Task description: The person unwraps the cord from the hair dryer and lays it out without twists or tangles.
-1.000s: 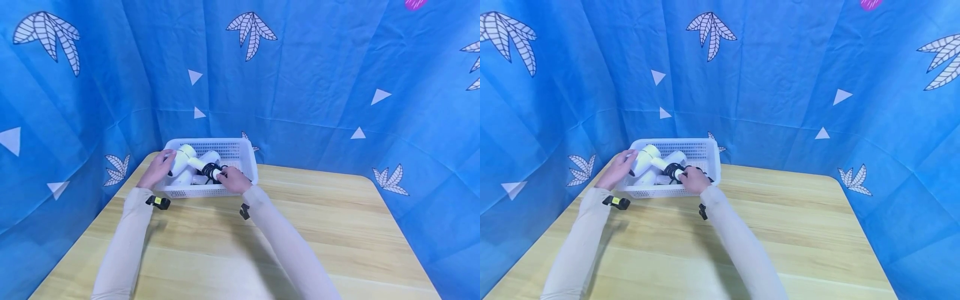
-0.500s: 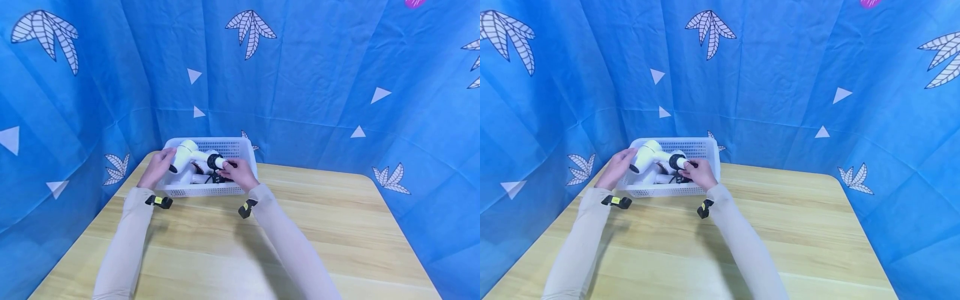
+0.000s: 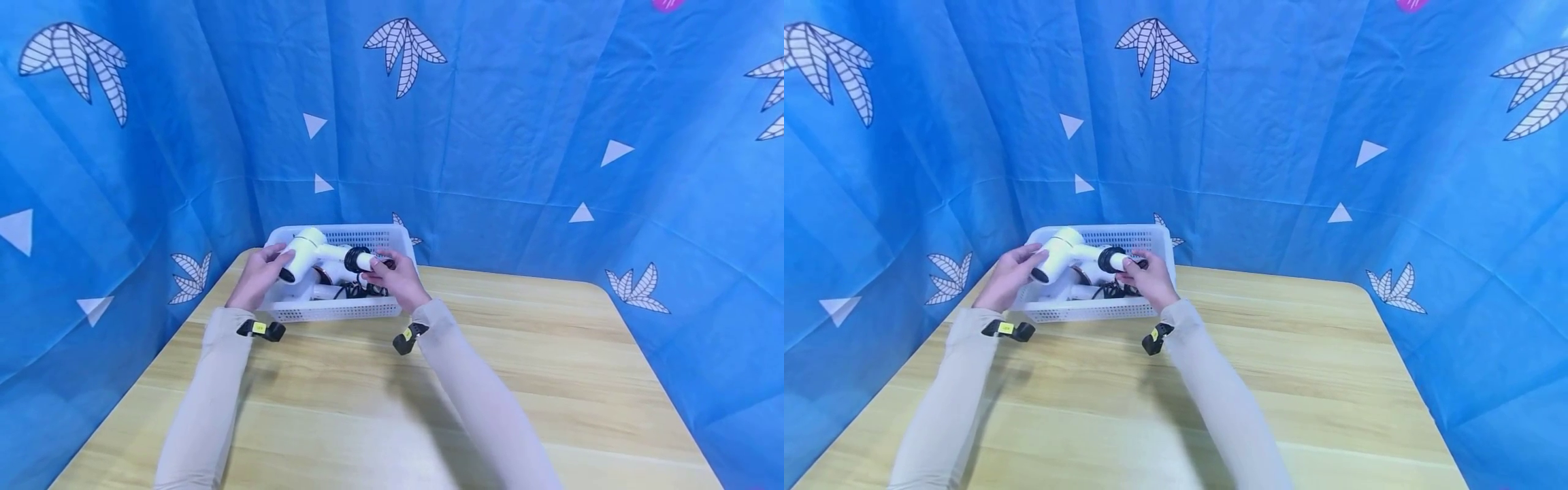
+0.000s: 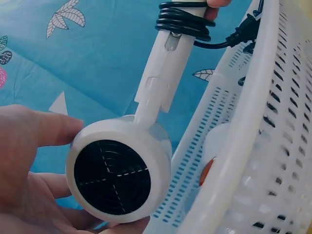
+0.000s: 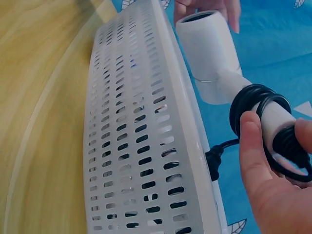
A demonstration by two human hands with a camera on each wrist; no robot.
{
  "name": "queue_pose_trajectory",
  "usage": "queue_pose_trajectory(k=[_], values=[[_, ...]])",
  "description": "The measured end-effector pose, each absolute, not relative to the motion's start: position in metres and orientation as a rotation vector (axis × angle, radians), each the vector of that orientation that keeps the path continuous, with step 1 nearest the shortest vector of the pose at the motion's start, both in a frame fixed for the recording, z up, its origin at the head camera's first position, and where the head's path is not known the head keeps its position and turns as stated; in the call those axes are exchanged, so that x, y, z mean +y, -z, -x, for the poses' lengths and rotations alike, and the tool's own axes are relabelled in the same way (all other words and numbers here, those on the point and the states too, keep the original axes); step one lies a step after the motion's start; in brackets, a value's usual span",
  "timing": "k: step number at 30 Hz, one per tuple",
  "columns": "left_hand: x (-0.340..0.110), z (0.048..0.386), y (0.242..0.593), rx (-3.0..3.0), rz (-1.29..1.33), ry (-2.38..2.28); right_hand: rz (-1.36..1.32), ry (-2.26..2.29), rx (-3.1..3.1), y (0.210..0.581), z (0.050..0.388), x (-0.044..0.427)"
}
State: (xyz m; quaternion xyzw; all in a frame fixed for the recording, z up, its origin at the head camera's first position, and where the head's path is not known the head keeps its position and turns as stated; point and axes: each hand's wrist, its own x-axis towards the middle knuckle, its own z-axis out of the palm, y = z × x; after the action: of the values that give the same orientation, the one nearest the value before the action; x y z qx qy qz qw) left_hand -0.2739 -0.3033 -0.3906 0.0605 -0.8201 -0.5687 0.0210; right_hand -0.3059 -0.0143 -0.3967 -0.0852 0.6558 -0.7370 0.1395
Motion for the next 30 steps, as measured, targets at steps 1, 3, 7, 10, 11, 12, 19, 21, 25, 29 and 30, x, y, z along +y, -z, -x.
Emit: queue_pose_trajectory(k=[1, 3, 7, 10, 11, 12, 19, 21, 25, 29, 30], values=[[-0.304, 0.274, 0.393, -2.543, -0.198, 1.777, 0.248, 2.118, 1.894, 0.397, 0.307, -0.014], [-0.305, 0.274, 0.397, -2.528, -0.207, 1.818, 0.265, 2.098, 1.859, 0.399, 0.309, -0.013], [-0.309, 0.275, 0.404, -2.466, -0.201, 1.962, 0.327, 2.083, 1.724, 0.402, 0.313, -0.012], [-0.311, 0.276, 0.407, -2.425, -0.204, 2.055, 0.354, 2.066, 1.644, 0.403, 0.312, -0.010], [-0.311, 0.276, 0.407, -2.412, -0.203, 2.078, 0.361, 2.056, 1.633, 0.403, 0.312, -0.009], [-0.311, 0.276, 0.408, -2.405, -0.206, 2.093, 0.367, 2.044, 1.625, 0.403, 0.312, -0.009], [-0.314, 0.271, 0.407, -2.329, -0.226, 2.198, 0.497, 1.878, 1.875, 0.399, 0.311, -0.006], [-0.314, 0.268, 0.407, -2.315, -0.227, 2.216, 0.524, 1.825, 1.971, 0.397, 0.309, -0.005], [-0.313, 0.266, 0.407, -2.274, -0.211, 2.259, 0.535, 1.788, 2.019, 0.398, 0.308, -0.004], [-0.314, 0.262, 0.407, -2.197, -0.210, 2.361, 0.546, 1.809, 1.961, 0.398, 0.306, -0.006], [-0.314, 0.261, 0.407, -2.172, -0.207, 2.395, 0.540, 1.823, 1.936, 0.398, 0.305, -0.006]])
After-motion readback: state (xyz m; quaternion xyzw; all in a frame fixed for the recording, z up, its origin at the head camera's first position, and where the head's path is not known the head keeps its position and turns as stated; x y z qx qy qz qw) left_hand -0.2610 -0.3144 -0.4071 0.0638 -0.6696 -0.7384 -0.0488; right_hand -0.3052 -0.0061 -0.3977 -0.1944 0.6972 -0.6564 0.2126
